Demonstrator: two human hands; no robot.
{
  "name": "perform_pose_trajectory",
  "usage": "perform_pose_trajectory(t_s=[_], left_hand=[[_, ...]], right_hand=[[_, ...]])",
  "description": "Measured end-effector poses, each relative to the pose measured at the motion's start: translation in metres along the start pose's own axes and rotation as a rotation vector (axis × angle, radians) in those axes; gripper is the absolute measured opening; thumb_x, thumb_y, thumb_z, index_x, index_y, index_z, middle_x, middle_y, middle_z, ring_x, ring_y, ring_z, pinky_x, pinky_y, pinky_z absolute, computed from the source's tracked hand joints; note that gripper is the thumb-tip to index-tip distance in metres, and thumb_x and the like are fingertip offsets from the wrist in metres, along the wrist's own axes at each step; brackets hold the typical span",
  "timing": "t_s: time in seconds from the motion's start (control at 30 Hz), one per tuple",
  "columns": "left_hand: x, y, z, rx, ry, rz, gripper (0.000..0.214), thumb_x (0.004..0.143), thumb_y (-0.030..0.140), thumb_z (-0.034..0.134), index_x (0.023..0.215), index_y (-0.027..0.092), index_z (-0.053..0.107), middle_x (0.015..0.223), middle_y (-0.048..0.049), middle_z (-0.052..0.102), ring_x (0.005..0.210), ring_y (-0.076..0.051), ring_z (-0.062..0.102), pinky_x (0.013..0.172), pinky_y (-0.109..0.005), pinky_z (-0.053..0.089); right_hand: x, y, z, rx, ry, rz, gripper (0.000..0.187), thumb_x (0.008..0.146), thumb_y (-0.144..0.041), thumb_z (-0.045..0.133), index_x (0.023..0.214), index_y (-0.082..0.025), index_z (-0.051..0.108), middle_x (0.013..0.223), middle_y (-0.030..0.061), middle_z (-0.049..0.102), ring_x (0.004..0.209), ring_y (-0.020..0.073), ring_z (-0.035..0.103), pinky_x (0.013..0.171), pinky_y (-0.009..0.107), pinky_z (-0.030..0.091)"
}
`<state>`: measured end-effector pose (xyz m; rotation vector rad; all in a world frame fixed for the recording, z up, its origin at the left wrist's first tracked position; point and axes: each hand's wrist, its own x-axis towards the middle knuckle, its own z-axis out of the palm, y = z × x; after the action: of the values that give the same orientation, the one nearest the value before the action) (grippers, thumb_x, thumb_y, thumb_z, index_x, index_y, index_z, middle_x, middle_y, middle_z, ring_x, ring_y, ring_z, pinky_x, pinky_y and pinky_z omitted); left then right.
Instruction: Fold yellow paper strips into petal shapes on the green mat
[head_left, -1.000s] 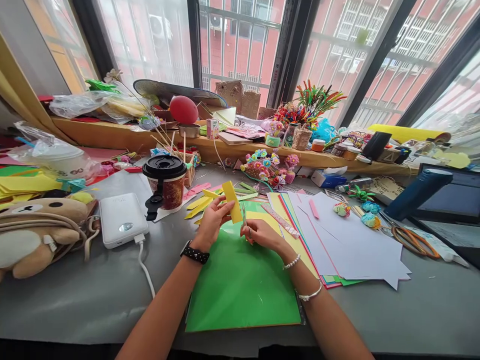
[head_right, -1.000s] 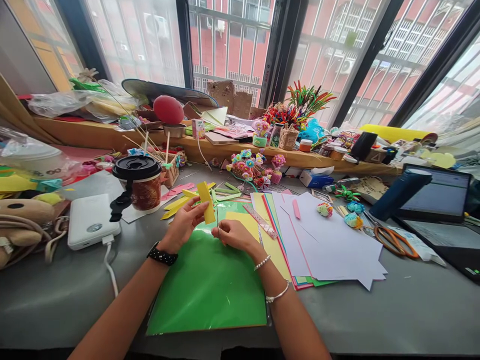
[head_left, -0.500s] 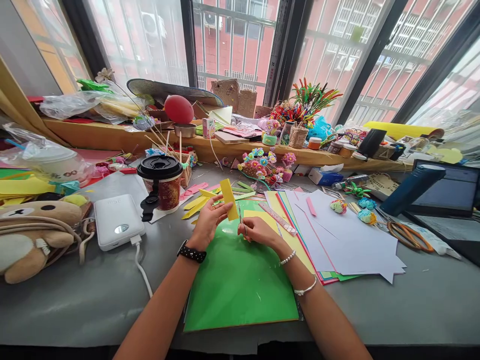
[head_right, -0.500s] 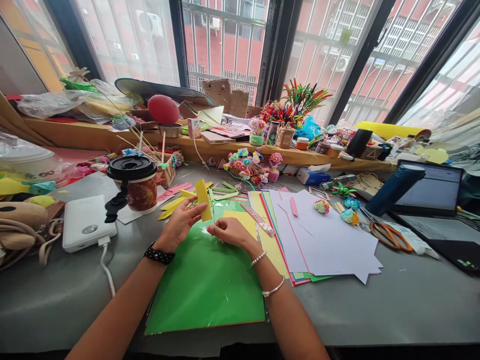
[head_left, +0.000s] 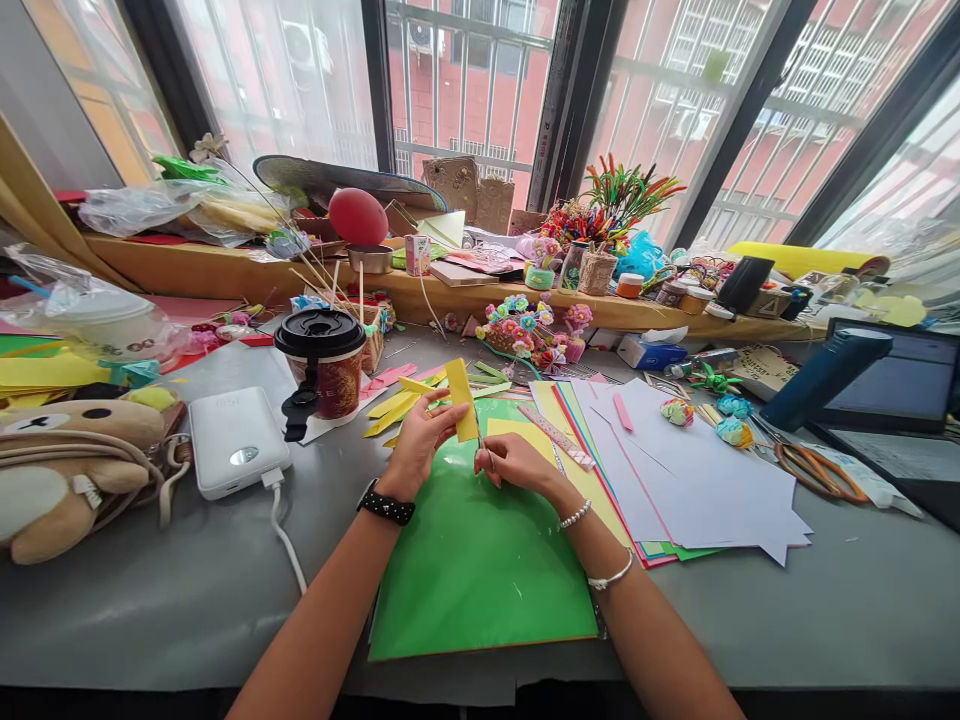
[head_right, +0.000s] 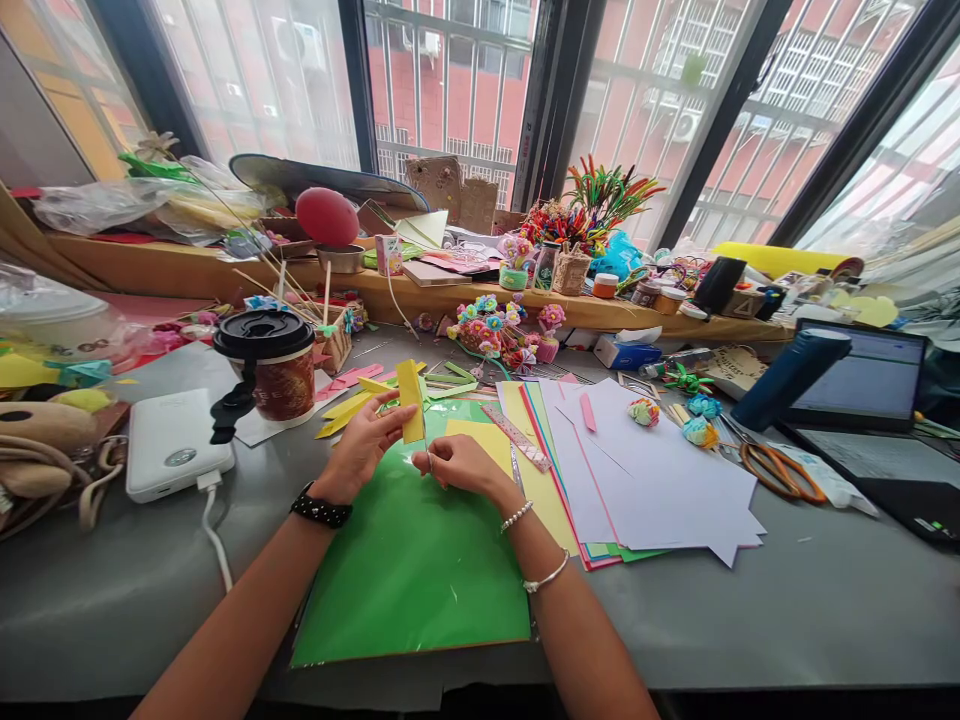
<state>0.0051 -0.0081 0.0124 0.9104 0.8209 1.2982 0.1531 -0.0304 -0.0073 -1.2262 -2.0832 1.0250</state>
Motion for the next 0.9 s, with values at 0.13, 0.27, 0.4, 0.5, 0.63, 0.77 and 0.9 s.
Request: perform_pose_trajectory(t_s=[0.13, 0.27, 0.4, 0.5, 0.63, 0.77, 0.9], left_hand=[[0.0001, 0.0006, 0.0001, 0.001, 0.007, 0.007, 0.041, 0.057, 0.014, 0.068, 0.091, 0.015, 0.046, 0.070, -0.0001, 0.060, 0.062, -0.010, 0.059, 0.059, -0.019, 0.047], [-0.0001, 0.0016, 0.0005, 0.009, 0.015, -0.004, 0.041, 0.056, 0.014, 0.068, 0.091, 0.014, 0.047, 0.070, -0.0003, 0.059, 0.061, -0.009, 0.058, 0.058, -0.020, 0.047], [0.0004, 0.0014, -0.0002, 0.023, 0.019, -0.013, 0.041, 0.055, 0.014, 0.068, 0.091, 0.013, 0.048, 0.069, -0.0006, 0.059, 0.061, -0.010, 0.058, 0.057, -0.020, 0.046], [0.0013, 0.0002, -0.0020, 0.025, 0.012, -0.013, 0.041, 0.056, 0.015, 0.069, 0.091, 0.014, 0.048, 0.069, -0.0007, 0.059, 0.061, -0.010, 0.059, 0.058, -0.020, 0.047], [0.0017, -0.0002, -0.0039, 0.030, -0.011, -0.027, 0.042, 0.056, 0.017, 0.069, 0.092, 0.014, 0.048, 0.074, -0.0021, 0.061, 0.062, -0.010, 0.059, 0.059, -0.020, 0.047], [0.0012, 0.0011, -0.0038, 0.034, 0.003, -0.056, 0.041, 0.055, 0.018, 0.070, 0.090, 0.014, 0.049, 0.075, -0.0030, 0.062, 0.062, -0.011, 0.060, 0.059, -0.020, 0.047], [0.0019, 0.0001, -0.0039, 0.013, 0.009, -0.074, 0.041, 0.054, 0.017, 0.071, 0.087, 0.016, 0.047, 0.071, -0.0021, 0.063, 0.060, -0.011, 0.060, 0.059, -0.021, 0.047]], right_hand=[[0.0000, 0.0003, -0.0001, 0.006, 0.003, 0.010, 0.052, 0.072, -0.060, 0.036, 0.063, -0.013, 0.057, 0.044, -0.0025, 0.047, 0.043, 0.0073, 0.044, 0.045, 0.018, 0.032], [-0.0001, -0.0014, -0.0007, 0.026, 0.008, 0.025, 0.052, 0.071, -0.061, 0.037, 0.061, -0.014, 0.056, 0.044, -0.0027, 0.047, 0.042, 0.0071, 0.043, 0.044, 0.018, 0.032], [-0.0007, -0.0040, -0.0015, 0.044, 0.000, 0.046, 0.054, 0.069, -0.064, 0.037, 0.058, -0.014, 0.054, 0.044, -0.0026, 0.047, 0.041, 0.0068, 0.042, 0.044, 0.019, 0.032], [-0.0010, -0.0043, -0.0020, 0.046, -0.002, 0.048, 0.056, 0.069, -0.065, 0.036, 0.056, -0.014, 0.053, 0.043, -0.0030, 0.046, 0.040, 0.0067, 0.042, 0.045, 0.019, 0.032], [-0.0013, -0.0036, -0.0027, 0.033, 0.006, 0.050, 0.055, 0.068, -0.065, 0.036, 0.055, -0.014, 0.052, 0.042, -0.0033, 0.044, 0.041, 0.0068, 0.041, 0.044, 0.019, 0.031], [-0.0018, -0.0041, -0.0028, 0.034, 0.011, 0.066, 0.055, 0.067, -0.065, 0.038, 0.053, -0.014, 0.051, 0.042, -0.0035, 0.044, 0.040, 0.0066, 0.039, 0.044, 0.020, 0.030], [-0.0021, -0.0052, -0.0020, 0.042, 0.021, 0.085, 0.054, 0.067, -0.065, 0.038, 0.054, -0.014, 0.050, 0.042, -0.0035, 0.043, 0.040, 0.0063, 0.039, 0.043, 0.019, 0.029]])
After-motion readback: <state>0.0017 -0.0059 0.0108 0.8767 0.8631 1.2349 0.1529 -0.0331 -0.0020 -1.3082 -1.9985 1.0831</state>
